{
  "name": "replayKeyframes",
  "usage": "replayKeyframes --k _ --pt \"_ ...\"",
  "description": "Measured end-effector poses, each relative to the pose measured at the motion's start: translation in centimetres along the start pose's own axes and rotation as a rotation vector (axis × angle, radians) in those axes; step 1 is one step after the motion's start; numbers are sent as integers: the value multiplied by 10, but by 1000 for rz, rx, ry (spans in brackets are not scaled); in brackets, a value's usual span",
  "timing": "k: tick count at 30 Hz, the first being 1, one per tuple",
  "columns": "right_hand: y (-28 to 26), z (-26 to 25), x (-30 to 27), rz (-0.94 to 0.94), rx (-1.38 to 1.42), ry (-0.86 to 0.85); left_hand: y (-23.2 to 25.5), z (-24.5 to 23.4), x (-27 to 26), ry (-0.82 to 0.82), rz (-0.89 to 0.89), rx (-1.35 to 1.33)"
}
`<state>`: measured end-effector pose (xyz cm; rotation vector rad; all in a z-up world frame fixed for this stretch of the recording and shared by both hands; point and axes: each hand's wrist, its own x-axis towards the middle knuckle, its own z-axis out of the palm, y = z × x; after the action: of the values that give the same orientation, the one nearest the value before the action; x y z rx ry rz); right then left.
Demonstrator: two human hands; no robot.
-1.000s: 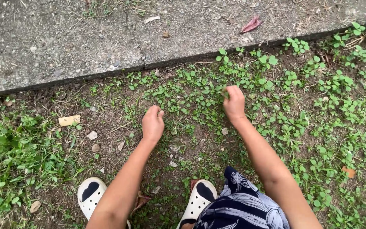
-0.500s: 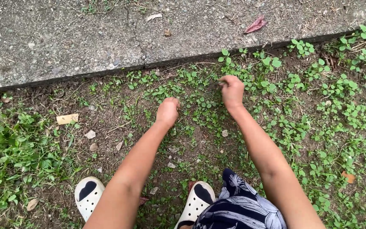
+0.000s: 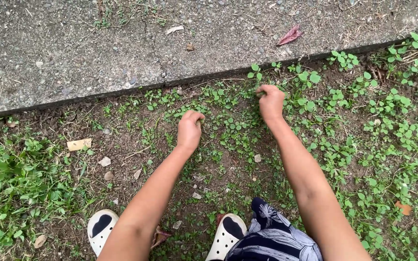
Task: Picking weeds and grass by hand from the ground next to a concrete walkway.
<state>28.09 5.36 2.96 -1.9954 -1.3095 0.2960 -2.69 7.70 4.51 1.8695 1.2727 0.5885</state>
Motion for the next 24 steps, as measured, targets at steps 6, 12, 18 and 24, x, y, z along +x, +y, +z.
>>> replayKeyframes --k 6,12,18,24 --pt "-4 -22 17 88 123 217 26 4 58 -63 84 126" --pt "-19 1 50 24 -83 -207 1 69 87 -263 235 490" --pt "11 39 51 -53 -25 1 -25 62 62 31 -53 -78" --pt "-14 4 30 -8 313 135 -15 2 35 177 -170 -310"
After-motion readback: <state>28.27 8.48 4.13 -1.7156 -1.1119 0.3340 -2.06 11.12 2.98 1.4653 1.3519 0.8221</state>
